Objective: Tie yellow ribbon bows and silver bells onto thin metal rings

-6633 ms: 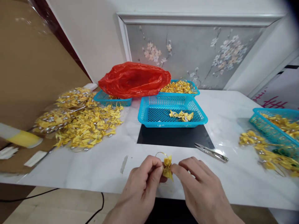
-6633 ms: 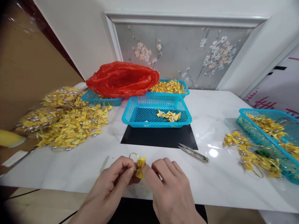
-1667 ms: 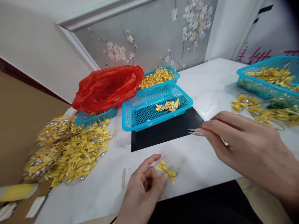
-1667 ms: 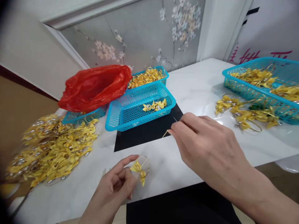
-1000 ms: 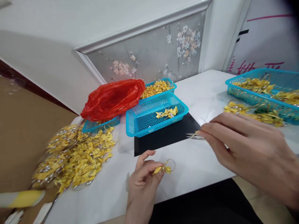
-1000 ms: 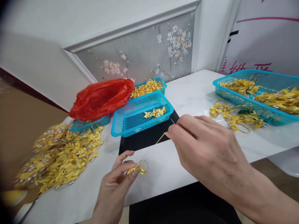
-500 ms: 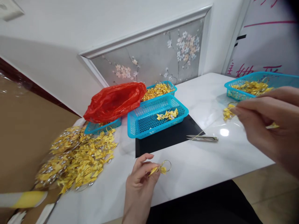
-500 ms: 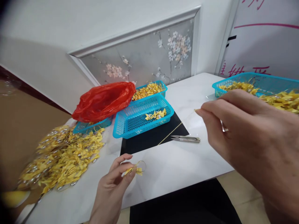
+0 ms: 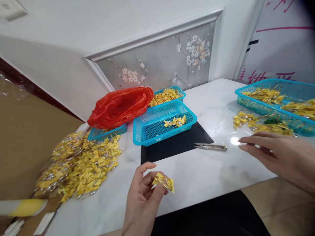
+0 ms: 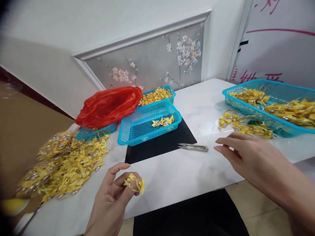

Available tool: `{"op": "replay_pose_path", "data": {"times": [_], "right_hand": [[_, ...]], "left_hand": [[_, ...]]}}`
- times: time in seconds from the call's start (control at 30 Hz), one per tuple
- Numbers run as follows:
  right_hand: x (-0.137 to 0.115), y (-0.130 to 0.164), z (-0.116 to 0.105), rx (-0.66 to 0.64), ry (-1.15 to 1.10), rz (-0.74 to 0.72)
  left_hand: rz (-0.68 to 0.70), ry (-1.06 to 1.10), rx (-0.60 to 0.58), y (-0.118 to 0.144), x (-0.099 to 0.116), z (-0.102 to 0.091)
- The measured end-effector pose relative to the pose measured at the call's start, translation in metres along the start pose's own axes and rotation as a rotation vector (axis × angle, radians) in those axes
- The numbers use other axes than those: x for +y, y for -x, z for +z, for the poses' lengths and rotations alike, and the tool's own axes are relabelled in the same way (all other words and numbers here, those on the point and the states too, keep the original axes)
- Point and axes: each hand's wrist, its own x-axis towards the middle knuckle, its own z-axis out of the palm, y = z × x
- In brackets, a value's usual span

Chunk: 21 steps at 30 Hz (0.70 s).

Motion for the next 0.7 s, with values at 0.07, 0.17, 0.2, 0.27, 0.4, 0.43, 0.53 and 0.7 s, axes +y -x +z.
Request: {"op": "replay_pose_path", "data": {"times": [0.07,0.17,0.2,0.27,0.4,0.43,0.53,0.7], "right_hand": [[-0.009,-0.008,0.017,-0.05,0.031,-0.05],[-0.022,-0.019,0.043,-0.09,0.018,-0.13],[-0.026,-0.02,0.049,-0.108,0.011,-0.159],[-0.032,-0.021,0.056,-0.136,0.004,-0.199],[-0.037,-0.019,0.057,-0.161,-0.009,-0.232],[-0.037,-0.018,0.057,-0.166,-0.017,-0.237],[-0.036,-0.017,0.056,-0.175,-0.054,-0.234],[-0.039,-0.011,0.045,-0.161,-0.231,-0.225]], "left_hand": [[0.019,0.029,-0.024,0.006,0.005,0.008],[0.084,0.029,-0.042,0.012,0.01,0.015],[0.099,0.015,-0.044,0.013,0.011,0.017],[0.106,-0.022,-0.049,0.014,0.012,0.02],[0.037,-0.062,-0.025,0.014,0.015,0.028],[0.022,-0.068,-0.017,0.014,0.016,0.03],[-0.005,-0.087,-0.002,0.014,0.017,0.035],[-0.031,-0.068,0.014,0.016,0.018,0.039]]}}
